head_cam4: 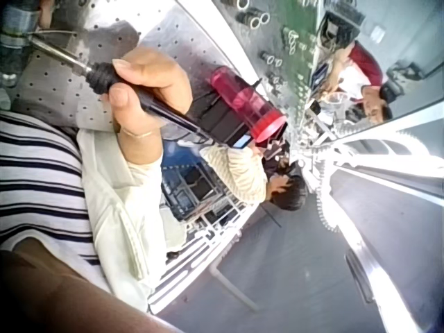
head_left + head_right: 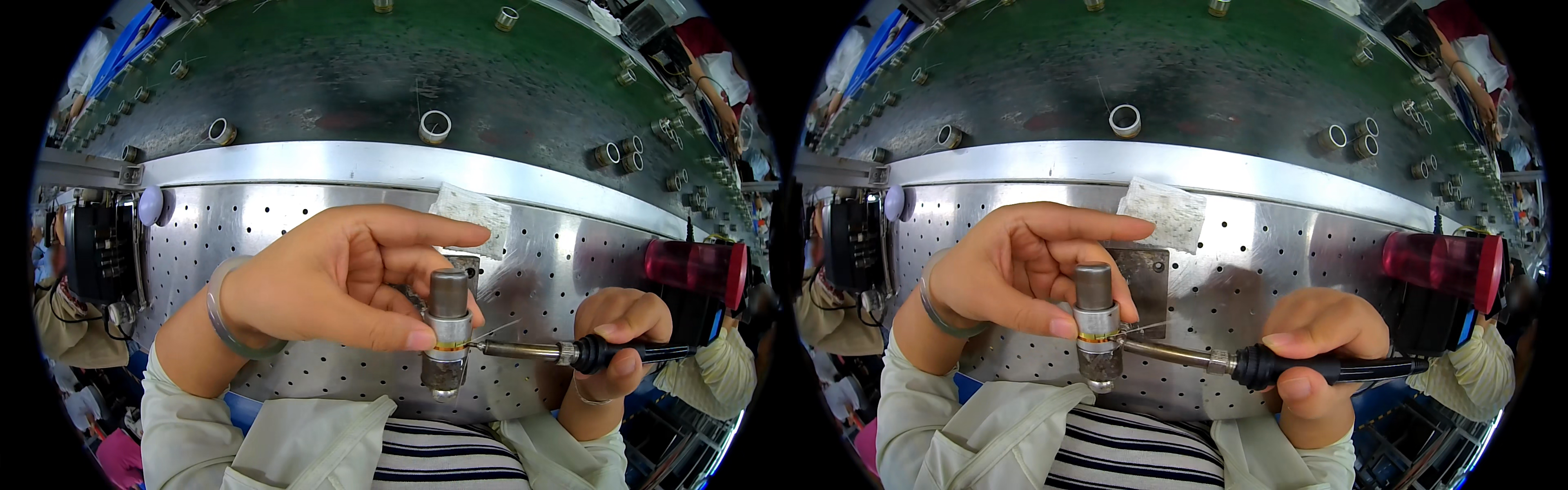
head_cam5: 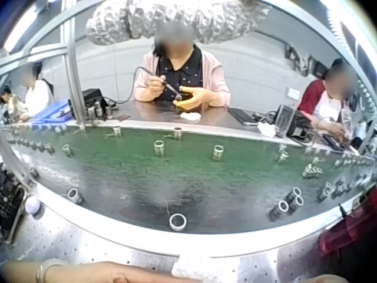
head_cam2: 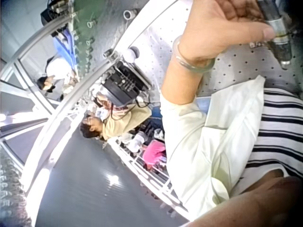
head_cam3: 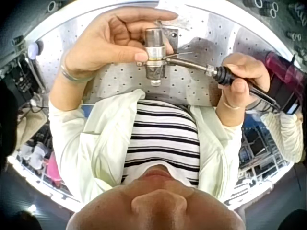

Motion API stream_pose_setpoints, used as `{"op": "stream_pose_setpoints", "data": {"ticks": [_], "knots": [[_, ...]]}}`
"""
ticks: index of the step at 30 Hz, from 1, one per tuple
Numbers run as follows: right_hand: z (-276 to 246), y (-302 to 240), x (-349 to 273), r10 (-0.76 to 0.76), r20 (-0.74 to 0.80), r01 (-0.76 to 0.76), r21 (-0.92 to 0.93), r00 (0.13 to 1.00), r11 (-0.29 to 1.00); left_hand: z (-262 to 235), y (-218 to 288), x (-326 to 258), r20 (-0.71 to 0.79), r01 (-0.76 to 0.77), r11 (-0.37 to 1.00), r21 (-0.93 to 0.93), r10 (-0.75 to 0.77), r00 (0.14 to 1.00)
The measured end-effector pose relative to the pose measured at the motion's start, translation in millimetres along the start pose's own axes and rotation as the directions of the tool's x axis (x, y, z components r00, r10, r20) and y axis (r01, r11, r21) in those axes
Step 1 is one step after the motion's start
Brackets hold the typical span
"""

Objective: The person uses a soldering iron to apply solder to small cylindrical metal components held in a fixture. They repeatedly pick up components from a green workbench, secure them in the fixture, solder them, and then place them back on the table.

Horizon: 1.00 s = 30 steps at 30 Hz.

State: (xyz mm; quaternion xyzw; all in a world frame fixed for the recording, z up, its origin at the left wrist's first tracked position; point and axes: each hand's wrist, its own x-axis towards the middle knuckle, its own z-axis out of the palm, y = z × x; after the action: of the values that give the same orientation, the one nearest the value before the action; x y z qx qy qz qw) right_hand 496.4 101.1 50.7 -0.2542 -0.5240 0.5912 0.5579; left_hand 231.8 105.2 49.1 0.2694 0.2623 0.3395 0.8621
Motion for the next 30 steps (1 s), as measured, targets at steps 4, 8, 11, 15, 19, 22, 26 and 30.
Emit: {"op": "stream_pose_setpoints", "data": {"ticks": [4,8,11,15,19,22,26,30], "knots": [[-5.0,1.8,0.2,-0.006,0.068,0.004,0.040,0.998,0.999,0.0,-1.3,0.2,0.004,0.007,1.000,0.011,-0.007,1.000],[-9.6,3.1,-1.6,-0.007,0.119,0.007,-0.001,0.993,1.000,-0.8,-2.7,0.5,0.004,-0.009,1.000,0.025,0.009,1.000],[-9.7,3.8,-1.0,-0.020,0.133,0.021,-0.010,0.991,1.000,-0.5,-4.0,0.4,-0.012,-0.007,1.000,0.016,0.007,1.000],[-9.6,2.3,-0.5,-0.028,0.147,0.035,-0.042,0.989,0.998,-0.7,-2.9,0.8,-0.010,-0.002,1.000,0.011,0.002,1.000],[-5.8,0.2,-0.2,-0.064,0.139,0.081,-0.120,0.988,0.989,0.0,-3.5,0.7,-0.035,0.005,1.000,0.018,-0.004,0.999],[-3.6,-0.5,-0.5,-0.094,0.127,0.112,-0.148,0.987,0.983,1.9,-2.1,0.5,-0.048,0.013,1.000,0.024,-0.012,0.999],[-4.8,-1.4,0.6,-0.107,0.152,0.129,-0.141,0.982,0.981,7.4,0.6,-1.9,-0.096,0.025,0.996,0.081,-0.018,0.995],[-8.7,1.0,-1.0,-0.093,0.141,0.106,-0.088,0.986,0.990,11.9,-1.1,-4.6,-0.126,0.016,0.996,0.091,-0.004,0.992]]}}
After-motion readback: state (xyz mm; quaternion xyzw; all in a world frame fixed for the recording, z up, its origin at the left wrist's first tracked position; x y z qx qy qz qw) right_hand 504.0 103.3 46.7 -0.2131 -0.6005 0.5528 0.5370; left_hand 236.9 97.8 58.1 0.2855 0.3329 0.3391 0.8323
